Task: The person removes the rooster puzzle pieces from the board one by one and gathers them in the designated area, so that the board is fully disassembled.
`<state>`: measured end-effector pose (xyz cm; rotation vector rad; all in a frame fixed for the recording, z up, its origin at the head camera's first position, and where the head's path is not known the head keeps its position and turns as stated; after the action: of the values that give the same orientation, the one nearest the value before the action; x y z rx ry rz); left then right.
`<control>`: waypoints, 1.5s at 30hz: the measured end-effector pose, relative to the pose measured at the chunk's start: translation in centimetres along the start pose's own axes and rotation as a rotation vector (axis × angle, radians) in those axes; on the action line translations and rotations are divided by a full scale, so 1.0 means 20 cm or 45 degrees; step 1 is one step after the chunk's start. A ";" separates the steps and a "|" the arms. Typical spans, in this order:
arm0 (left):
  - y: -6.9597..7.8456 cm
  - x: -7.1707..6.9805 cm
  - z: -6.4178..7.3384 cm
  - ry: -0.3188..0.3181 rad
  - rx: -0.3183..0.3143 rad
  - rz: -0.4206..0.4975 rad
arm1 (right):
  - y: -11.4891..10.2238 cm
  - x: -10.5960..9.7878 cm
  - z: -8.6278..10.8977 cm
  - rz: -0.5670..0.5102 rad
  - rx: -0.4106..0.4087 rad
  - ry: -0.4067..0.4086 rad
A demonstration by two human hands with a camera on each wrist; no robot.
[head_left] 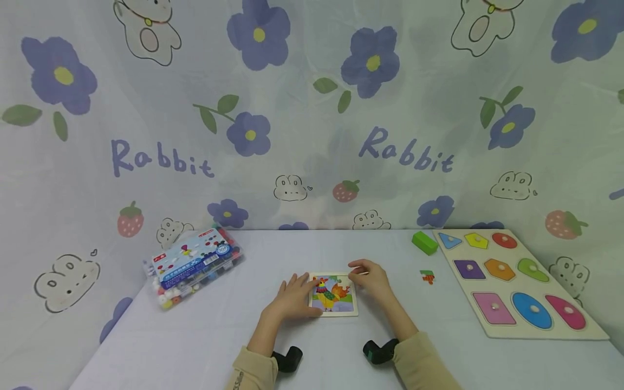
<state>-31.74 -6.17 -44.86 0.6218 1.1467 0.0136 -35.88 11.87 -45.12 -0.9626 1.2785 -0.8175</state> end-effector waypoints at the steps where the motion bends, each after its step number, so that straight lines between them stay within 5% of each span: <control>1: 0.00 0.00 0.00 0.000 -0.002 -0.002 | -0.01 0.01 0.00 0.002 -0.004 -0.007; 16: -0.01 0.02 -0.01 0.005 0.011 -0.018 | -0.08 0.14 -0.01 0.271 -0.056 -0.099; 27: -0.01 0.02 -0.01 0.011 0.008 -0.040 | -0.13 0.18 0.01 0.714 -0.066 -0.090; 45: 0.02 0.00 0.01 0.000 0.005 -0.049 | -0.13 0.20 0.00 0.297 -0.125 -0.163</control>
<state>-31.47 -5.99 -44.64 0.6029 1.1590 -0.0214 -35.41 7.25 -44.39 -0.9079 1.2999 -0.5090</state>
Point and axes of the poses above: each hand's wrist, its own z-axis away from the middle knuckle, its own x-axis out of the palm, y = z × x, the point moved 10 cm from there along -z, towards the middle knuckle, and after that the axes turned 9 degrees about -y, right-handed, at the moved point
